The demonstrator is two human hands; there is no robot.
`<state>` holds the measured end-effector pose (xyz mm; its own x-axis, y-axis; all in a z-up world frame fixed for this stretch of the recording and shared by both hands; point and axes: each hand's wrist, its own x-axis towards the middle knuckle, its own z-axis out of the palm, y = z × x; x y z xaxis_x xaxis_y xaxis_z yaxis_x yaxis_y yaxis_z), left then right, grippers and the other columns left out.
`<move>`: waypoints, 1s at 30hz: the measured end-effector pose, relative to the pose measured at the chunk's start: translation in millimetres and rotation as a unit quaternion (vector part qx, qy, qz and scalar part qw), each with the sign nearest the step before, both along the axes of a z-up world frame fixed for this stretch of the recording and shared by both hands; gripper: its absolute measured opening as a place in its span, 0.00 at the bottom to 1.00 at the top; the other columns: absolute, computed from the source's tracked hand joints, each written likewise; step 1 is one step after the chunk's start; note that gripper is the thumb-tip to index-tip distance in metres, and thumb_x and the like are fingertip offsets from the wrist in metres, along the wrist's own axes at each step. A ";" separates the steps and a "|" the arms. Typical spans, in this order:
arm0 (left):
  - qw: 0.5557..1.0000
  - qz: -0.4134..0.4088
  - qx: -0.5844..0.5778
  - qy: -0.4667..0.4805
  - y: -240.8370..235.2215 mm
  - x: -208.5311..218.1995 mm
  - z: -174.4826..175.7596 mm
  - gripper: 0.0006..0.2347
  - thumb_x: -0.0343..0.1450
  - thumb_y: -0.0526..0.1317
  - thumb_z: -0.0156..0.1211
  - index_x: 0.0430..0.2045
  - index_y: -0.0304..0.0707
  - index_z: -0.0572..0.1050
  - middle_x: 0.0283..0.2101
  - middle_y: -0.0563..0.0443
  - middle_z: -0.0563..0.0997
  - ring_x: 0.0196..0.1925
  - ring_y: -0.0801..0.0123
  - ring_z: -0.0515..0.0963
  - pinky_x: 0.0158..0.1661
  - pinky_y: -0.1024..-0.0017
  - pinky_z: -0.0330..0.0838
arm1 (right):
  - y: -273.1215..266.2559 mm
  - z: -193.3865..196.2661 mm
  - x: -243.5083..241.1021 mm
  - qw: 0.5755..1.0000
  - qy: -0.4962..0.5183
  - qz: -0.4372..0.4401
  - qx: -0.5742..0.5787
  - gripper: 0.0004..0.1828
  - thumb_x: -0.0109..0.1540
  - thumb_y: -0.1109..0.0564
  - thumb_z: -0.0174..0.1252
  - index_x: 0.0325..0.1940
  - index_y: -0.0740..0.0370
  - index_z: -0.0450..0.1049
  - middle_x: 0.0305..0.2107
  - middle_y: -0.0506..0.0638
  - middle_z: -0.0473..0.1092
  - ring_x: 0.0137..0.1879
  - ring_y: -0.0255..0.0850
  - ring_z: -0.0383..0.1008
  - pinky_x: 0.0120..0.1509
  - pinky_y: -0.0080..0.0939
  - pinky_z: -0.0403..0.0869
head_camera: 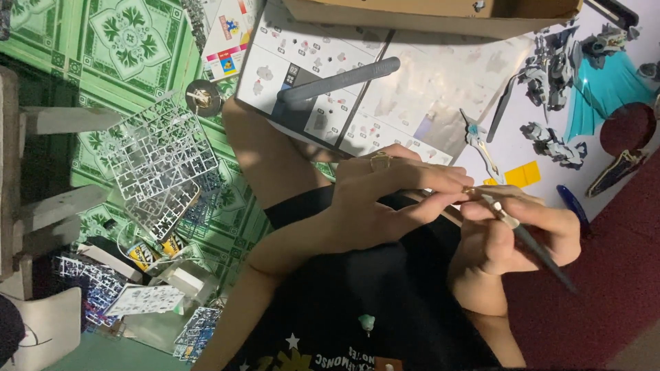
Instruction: The person assembles a model kit by consulting an instruction manual and using a hobby knife to trim and fit small plastic parts. They handle several components, including a dark blue blade and a white-and-teal weapon, and attach them together.
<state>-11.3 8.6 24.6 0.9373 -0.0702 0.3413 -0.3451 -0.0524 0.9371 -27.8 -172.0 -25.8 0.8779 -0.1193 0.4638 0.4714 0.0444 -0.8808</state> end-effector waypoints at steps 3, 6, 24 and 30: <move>1.000 -0.013 -0.011 -0.002 -0.1 -2.5 -2.2 0.09 0.65 0.27 0.67 0.33 0.38 0.74 0.37 0.53 0.83 0.44 0.68 0.85 0.46 0.77 0.73 | -0.2 -9.1 10.2 0.996 -0.082 0.016 0.040 0.09 0.62 0.59 0.54 0.41 0.68 0.65 0.22 0.61 0.69 0.28 0.42 0.75 0.35 0.37 0.77; 1.000 -0.021 -0.021 0.008 0.3 -2.1 5.1 0.10 0.65 0.25 0.66 0.34 0.36 0.74 0.40 0.49 0.82 0.42 0.69 0.84 0.44 0.78 0.77 | 4.7 -6.1 14.3 0.992 -0.121 -0.008 0.026 0.09 0.63 0.59 0.50 0.40 0.68 0.61 0.26 0.59 0.67 0.28 0.43 0.74 0.34 0.38 0.77; 0.997 -0.056 -0.041 0.042 -18.1 -2.0 -1.1 0.10 0.66 0.27 0.66 0.36 0.38 0.73 0.42 0.50 0.81 0.44 0.68 0.83 0.47 0.75 0.80 | 5.3 25.2 -2.6 0.995 0.082 -0.058 -0.009 0.11 0.64 0.55 0.53 0.44 0.60 0.59 0.28 0.53 0.68 0.30 0.37 0.71 0.42 0.32 0.75; 0.994 -0.087 -0.043 0.058 -18.8 -0.8 0.6 0.08 0.68 0.30 0.64 0.37 0.38 0.73 0.44 0.49 0.80 0.45 0.68 0.83 0.47 0.75 0.80 | -29.5 -21.9 3.6 0.996 -0.055 0.021 0.073 0.05 0.60 0.65 0.52 0.39 0.67 0.71 0.26 0.60 0.70 0.27 0.42 0.75 0.33 0.36 0.78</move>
<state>-12.1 -10.2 25.2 0.9469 -0.2092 0.2442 -0.2320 0.0811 0.9693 -24.1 -201.5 -47.7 0.8284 -0.1569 0.5377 0.5596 0.1892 -0.8069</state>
